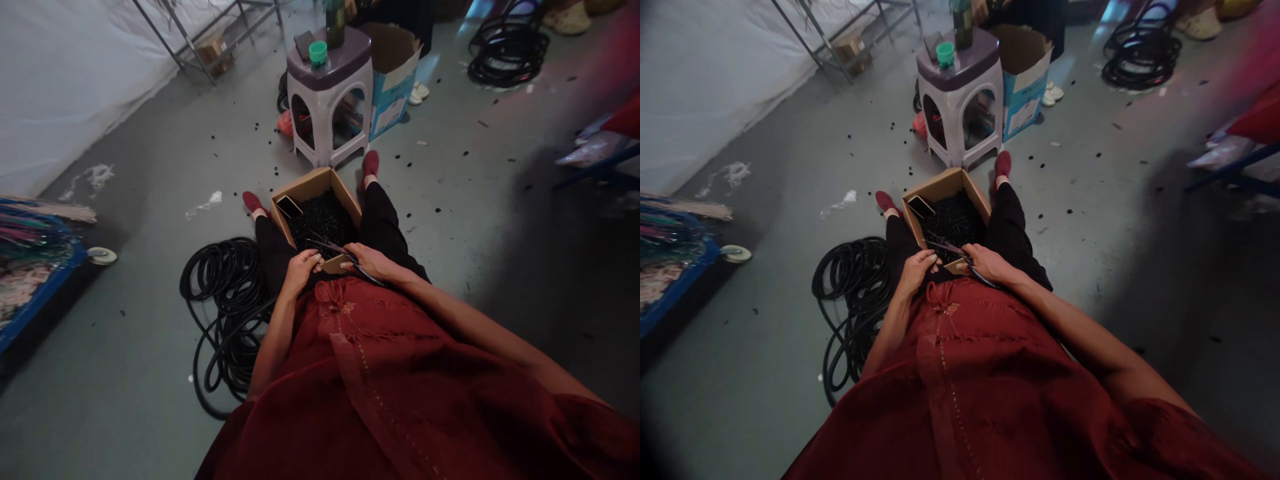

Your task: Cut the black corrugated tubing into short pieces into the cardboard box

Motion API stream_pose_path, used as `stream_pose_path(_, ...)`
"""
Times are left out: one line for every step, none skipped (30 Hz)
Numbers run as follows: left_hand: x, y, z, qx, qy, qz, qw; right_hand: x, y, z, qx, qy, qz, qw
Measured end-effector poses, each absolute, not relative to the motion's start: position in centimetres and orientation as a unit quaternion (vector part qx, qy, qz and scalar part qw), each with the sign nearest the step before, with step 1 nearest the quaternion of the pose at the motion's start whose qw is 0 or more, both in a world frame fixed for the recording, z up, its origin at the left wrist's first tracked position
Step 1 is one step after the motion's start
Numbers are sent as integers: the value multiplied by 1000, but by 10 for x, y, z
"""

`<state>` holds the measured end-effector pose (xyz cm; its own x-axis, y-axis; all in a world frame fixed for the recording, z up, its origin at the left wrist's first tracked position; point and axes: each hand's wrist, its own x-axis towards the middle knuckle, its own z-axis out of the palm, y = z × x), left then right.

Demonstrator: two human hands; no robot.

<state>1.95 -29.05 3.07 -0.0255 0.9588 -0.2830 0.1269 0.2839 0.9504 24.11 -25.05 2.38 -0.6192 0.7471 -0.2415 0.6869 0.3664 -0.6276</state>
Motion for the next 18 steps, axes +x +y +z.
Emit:
stream_pose_path(19,-291,32,446,593,394,543,241,-250,24,-431,-826,362,44)
stream_pose_path(19,-291,33,441,588,396,551,241,-249,24,-428,-825,365,47)
stream_pose_path(19,-291,33,436,584,398,557,241,-249,23,-424,-826,369,51)
stream_pose_path(19,-291,34,431,582,401,561,241,-249,24,-419,-826,372,54)
stream_pose_path(19,-291,34,428,580,402,565,241,-249,24,-415,-827,375,56)
stream_pose_path(19,-291,35,426,578,403,568,241,-249,25,-413,-828,376,57)
stream_pose_path(19,-291,35,424,576,402,571,241,-249,26,-411,-828,377,57)
stream_pose_path(18,-292,34,424,574,402,574,241,-249,27,-409,-829,378,56)
stream_pose_path(18,-292,34,423,573,401,577,241,-250,28,-409,-828,380,54)
stream_pose_path(18,-292,33,423,571,400,578,241,-250,29,-410,-827,381,52)
stream_pose_path(18,-292,32,424,570,399,579,241,-250,29,-410,-826,383,50)
stream_pose_path(18,-292,32,424,570,399,580,241,-251,29,-411,-825,385,47)
stream_pose_path(18,-292,31,425,569,400,579,241,-251,29,-412,-824,387,45)
stream_pose_path(18,-292,30,426,569,401,579,241,-251,29,-414,-823,387,45)
stream_pose_path(18,-292,28,427,569,401,577,241,-252,28,-417,-821,386,45)
stream_pose_path(19,-292,27,429,568,402,575,241,-252,28,-421,-820,384,44)
stream_pose_path(19,-292,26,431,569,404,573,241,-253,28,-426,-820,380,42)
stream_pose_path(20,-291,25,433,569,405,569,241,-254,28,-432,-819,375,39)
